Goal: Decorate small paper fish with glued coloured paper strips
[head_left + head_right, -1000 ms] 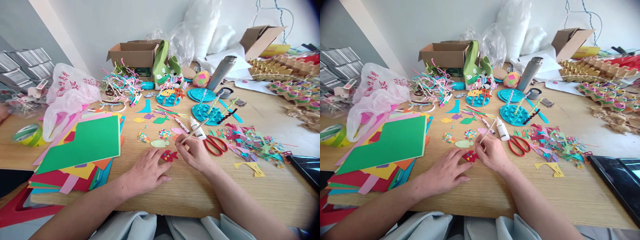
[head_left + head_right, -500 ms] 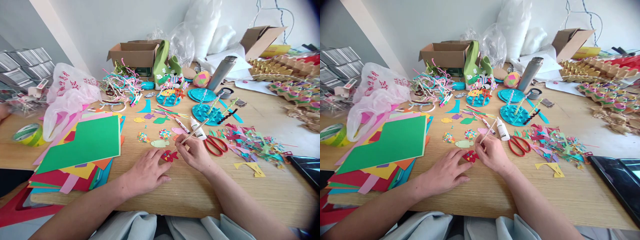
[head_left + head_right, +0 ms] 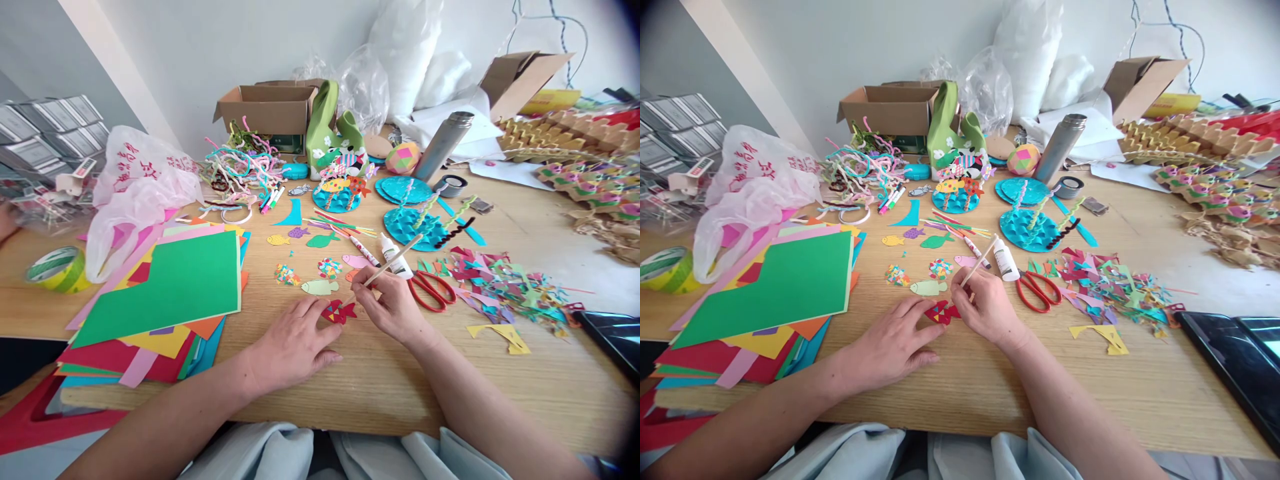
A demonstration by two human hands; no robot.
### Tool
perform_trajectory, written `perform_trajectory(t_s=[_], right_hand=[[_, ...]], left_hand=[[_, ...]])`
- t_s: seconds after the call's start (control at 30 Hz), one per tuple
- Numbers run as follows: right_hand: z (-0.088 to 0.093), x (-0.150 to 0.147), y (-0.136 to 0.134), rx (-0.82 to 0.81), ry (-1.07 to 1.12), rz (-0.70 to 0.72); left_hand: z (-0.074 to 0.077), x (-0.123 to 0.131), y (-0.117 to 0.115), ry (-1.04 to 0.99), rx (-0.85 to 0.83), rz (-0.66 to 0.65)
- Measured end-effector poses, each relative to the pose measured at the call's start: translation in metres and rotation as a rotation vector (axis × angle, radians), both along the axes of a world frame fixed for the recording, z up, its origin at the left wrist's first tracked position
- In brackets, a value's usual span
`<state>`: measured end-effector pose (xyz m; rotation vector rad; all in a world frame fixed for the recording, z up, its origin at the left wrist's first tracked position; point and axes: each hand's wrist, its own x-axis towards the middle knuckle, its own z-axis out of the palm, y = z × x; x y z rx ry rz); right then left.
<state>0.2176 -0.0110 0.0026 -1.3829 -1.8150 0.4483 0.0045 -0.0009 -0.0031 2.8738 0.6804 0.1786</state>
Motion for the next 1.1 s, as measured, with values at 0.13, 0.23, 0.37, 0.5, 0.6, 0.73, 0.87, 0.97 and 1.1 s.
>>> perform_trajectory(t_s=[0.13, 0.23, 0.37, 0.5, 0.6, 0.73, 0.87, 0.97, 1.1], right_hand=[[-0.001, 0.0, 0.001, -0.003, -0.002, 0.002], [-0.001, 0.0, 0.001, -0.005, -0.009, 0.004], [0.0, -0.001, 0.0, -0.012, -0.016, 0.0], [0.003, -0.002, -0.001, -0.026, -0.01, -0.001], [0.004, -0.002, 0.0, -0.012, -0.004, 0.013], [0.003, -0.001, 0.0, 0.019, -0.022, 0.014], [0.002, -0.001, 0.001, 0.015, -0.036, 0.02], [0.002, -0.001, 0.001, 0.019, -0.043, 0.021], [0.004, -0.001, 0.001, 0.02, -0.041, 0.019]], left_hand=[[-0.002, 0.0, 0.0, -0.004, 0.006, 0.001], [-0.003, 0.0, -0.001, -0.015, 0.015, 0.005], [-0.004, 0.002, 0.0, -0.044, 0.021, 0.024], [-0.005, 0.007, 0.002, -0.076, 0.032, 0.084], [-0.006, 0.01, 0.003, -0.113, 0.03, 0.108], [-0.006, 0.013, 0.005, -0.153, 0.01, 0.107], [-0.007, 0.016, 0.007, -0.16, 0.021, 0.097], [-0.009, 0.017, 0.008, -0.149, 0.039, 0.079], [-0.011, 0.018, 0.009, -0.127, 0.05, 0.067]])
